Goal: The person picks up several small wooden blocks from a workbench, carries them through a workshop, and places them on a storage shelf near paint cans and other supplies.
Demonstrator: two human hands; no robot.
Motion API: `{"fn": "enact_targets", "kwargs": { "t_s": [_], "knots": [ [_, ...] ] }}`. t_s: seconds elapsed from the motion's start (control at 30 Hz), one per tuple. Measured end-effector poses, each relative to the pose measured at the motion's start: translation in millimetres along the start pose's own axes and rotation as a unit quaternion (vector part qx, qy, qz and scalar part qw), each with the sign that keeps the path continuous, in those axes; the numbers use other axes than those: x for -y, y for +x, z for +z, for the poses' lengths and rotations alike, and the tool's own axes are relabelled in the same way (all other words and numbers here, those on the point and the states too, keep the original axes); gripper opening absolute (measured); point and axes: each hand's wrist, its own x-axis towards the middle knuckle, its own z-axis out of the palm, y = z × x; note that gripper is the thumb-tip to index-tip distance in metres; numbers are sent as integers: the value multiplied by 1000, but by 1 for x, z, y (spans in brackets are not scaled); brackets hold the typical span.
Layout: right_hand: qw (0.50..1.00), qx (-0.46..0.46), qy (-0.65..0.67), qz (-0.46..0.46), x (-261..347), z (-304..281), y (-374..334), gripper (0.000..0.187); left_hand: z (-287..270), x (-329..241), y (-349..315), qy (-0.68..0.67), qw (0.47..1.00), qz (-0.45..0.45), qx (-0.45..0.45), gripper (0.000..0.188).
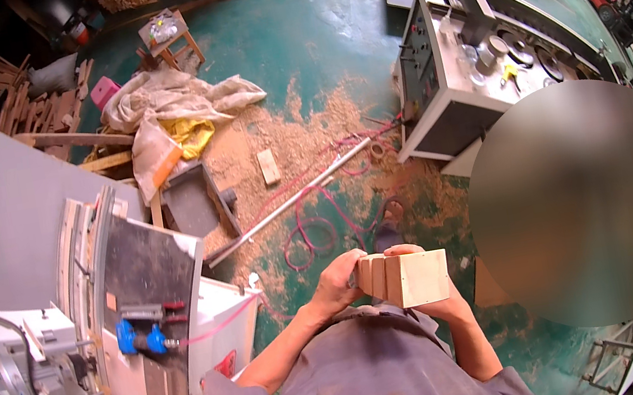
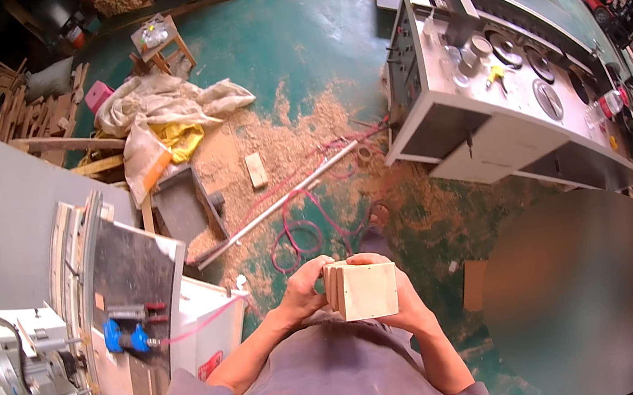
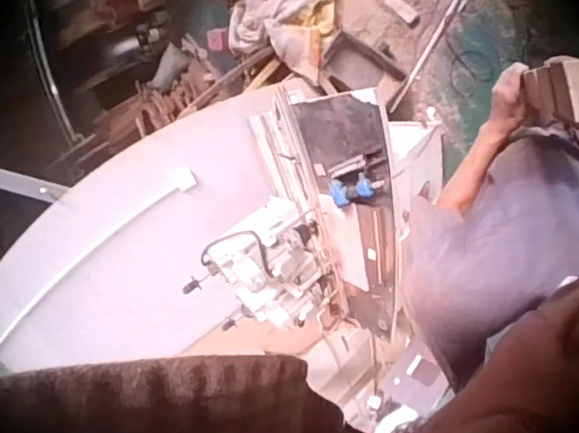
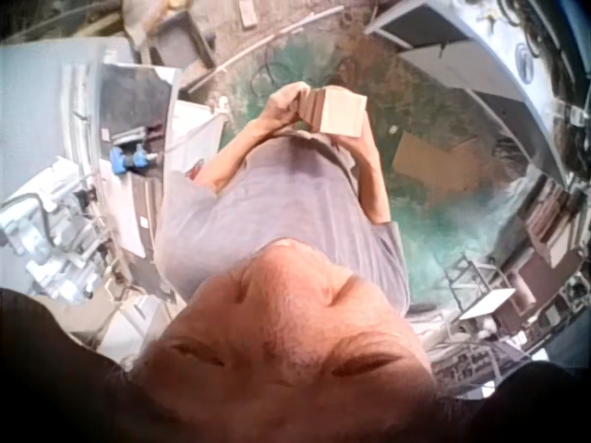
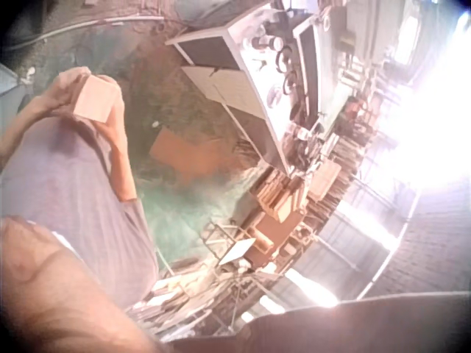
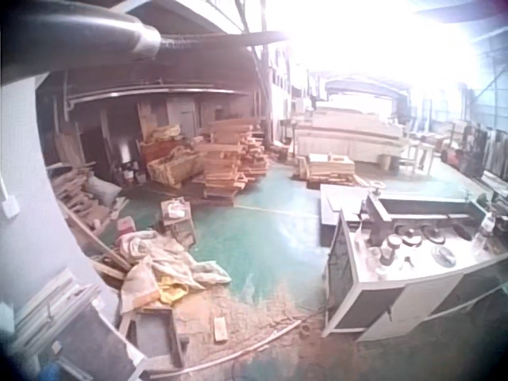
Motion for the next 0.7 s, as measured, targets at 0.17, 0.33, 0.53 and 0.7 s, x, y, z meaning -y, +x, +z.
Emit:
{"fn": "enact_targets", "kwargs": {
  "t_s": [0.17, 0.33, 0.53, 0.7],
  "knots": [
    [998, 52, 35, -2, -35, -74, 131, 58, -1, 36, 126, -6, 999, -38, -26, 56],
    [992, 120, 14, -37, -25, -152, 272, 58, -7, 51, 251, 33, 992, -43, -117, 56],
    [986, 169, 16, 3, -28, -210, 408, 62, -37, 73, 377, 93, 980, -41, -169, 60],
    [978, 203, -28, -26, -40, -224, 519, 61, -69, 115, 461, 87, 973, -16, -212, 63]
  ]
}}
